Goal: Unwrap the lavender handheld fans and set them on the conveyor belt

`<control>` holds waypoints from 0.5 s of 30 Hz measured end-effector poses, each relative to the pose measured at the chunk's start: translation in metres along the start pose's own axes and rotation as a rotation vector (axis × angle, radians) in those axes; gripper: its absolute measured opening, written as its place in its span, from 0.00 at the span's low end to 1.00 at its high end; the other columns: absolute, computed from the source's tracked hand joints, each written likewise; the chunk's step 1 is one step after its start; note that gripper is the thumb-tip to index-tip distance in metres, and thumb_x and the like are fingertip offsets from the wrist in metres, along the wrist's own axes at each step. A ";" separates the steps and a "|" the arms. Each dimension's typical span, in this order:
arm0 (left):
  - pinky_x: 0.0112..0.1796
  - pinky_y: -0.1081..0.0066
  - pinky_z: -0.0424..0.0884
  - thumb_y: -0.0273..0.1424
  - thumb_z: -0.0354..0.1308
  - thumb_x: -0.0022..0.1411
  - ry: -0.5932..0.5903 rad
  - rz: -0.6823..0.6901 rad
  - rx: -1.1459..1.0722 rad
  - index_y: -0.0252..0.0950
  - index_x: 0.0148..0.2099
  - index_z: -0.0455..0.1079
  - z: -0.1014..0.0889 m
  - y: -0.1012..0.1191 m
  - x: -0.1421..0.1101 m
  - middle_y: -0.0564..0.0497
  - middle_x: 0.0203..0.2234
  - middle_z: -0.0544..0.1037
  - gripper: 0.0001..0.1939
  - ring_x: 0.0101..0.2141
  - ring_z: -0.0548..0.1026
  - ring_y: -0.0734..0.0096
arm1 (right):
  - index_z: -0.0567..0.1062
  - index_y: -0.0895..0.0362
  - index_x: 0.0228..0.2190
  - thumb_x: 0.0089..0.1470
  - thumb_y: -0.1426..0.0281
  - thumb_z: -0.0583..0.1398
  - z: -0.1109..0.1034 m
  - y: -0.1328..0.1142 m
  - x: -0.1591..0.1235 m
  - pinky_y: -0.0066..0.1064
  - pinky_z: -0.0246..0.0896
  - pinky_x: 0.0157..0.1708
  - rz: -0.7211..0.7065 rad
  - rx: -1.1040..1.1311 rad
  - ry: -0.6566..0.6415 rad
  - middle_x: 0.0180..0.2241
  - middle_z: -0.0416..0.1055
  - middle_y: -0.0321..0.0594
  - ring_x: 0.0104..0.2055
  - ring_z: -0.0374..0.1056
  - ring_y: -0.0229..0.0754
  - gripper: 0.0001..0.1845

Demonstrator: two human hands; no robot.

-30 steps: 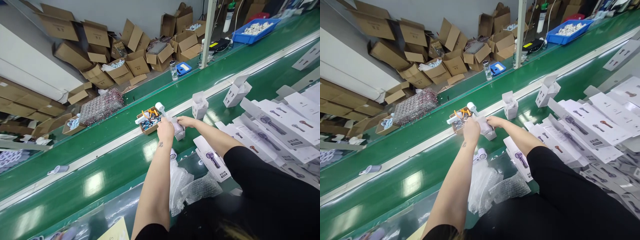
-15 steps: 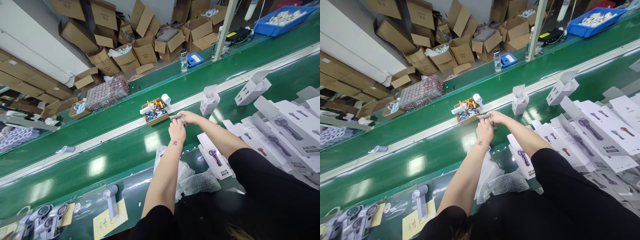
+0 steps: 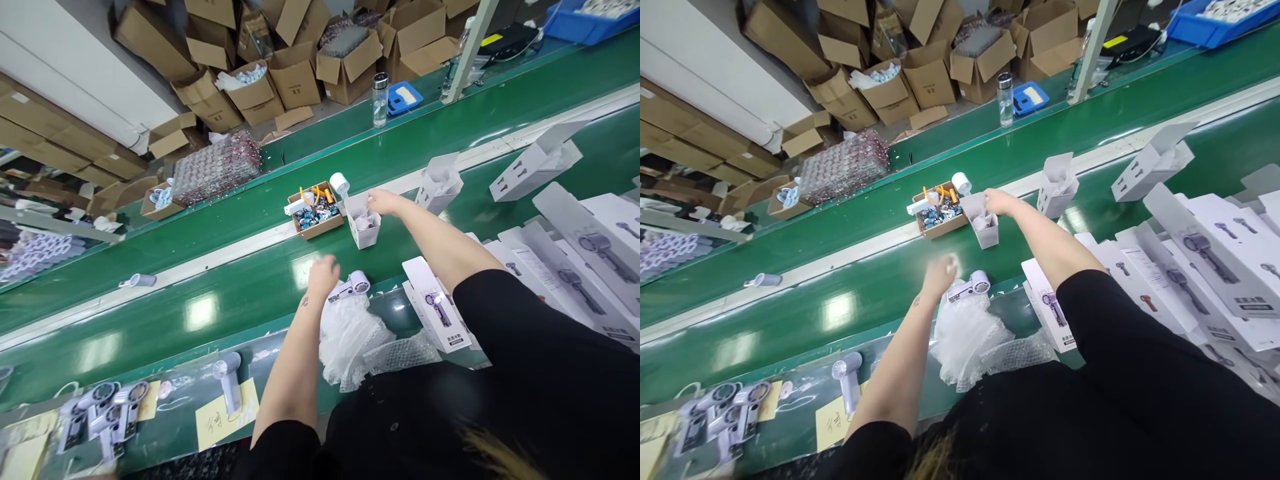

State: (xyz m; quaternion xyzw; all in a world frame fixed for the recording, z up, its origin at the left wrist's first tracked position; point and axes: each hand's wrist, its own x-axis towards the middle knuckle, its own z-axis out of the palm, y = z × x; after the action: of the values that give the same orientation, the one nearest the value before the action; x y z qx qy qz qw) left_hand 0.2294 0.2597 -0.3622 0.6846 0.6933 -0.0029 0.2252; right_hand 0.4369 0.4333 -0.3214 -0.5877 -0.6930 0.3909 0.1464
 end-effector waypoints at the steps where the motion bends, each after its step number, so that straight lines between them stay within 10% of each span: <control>1: 0.49 0.61 0.61 0.37 0.56 0.58 -0.108 -0.022 0.019 0.37 0.54 0.66 0.013 -0.009 -0.007 0.41 0.48 0.72 0.22 0.51 0.67 0.55 | 0.71 0.62 0.42 0.50 0.75 0.58 -0.004 -0.004 -0.008 0.27 0.59 0.32 -0.018 -0.008 0.105 0.30 0.71 0.41 0.30 0.65 0.38 0.15; 4: 0.47 0.57 0.63 0.41 0.66 0.46 -0.243 -0.027 0.032 0.37 0.49 0.70 0.049 -0.023 -0.022 0.40 0.47 0.73 0.28 0.51 0.66 0.49 | 0.71 0.61 0.40 0.55 0.67 0.56 -0.003 -0.010 -0.055 0.29 0.62 0.34 -0.046 0.096 0.345 0.33 0.72 0.42 0.32 0.66 0.38 0.13; 8: 0.45 0.62 0.64 0.42 0.59 0.52 -0.179 -0.026 -0.069 0.36 0.44 0.73 0.060 -0.019 -0.031 0.43 0.42 0.75 0.20 0.47 0.69 0.55 | 0.73 0.62 0.26 0.50 0.57 0.62 0.057 0.004 -0.143 0.27 0.63 0.24 0.222 0.415 -0.441 0.23 0.72 0.43 0.23 0.66 0.36 0.18; 10: 0.40 0.66 0.65 0.41 0.59 0.52 -0.129 -0.039 -0.219 0.34 0.40 0.74 0.055 -0.013 -0.039 0.45 0.35 0.76 0.17 0.40 0.72 0.60 | 0.72 0.61 0.24 0.43 0.57 0.67 0.103 0.015 -0.173 0.26 0.64 0.23 0.400 0.578 -0.570 0.22 0.72 0.41 0.23 0.67 0.36 0.19; 15: 0.35 0.69 0.68 0.41 0.59 0.53 -0.164 0.108 -0.733 0.35 0.41 0.74 0.053 -0.024 -0.075 0.48 0.31 0.77 0.17 0.31 0.73 0.68 | 0.71 0.59 0.32 0.51 0.64 0.63 0.178 0.023 -0.190 0.28 0.69 0.30 0.527 1.383 -0.180 0.28 0.74 0.39 0.28 0.70 0.35 0.11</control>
State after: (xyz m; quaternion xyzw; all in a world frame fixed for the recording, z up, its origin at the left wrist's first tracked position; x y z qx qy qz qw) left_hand 0.2202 0.1710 -0.3931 0.5916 0.5911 0.2023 0.5095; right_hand 0.3860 0.1908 -0.4044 -0.4739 -0.1342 0.8065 0.3271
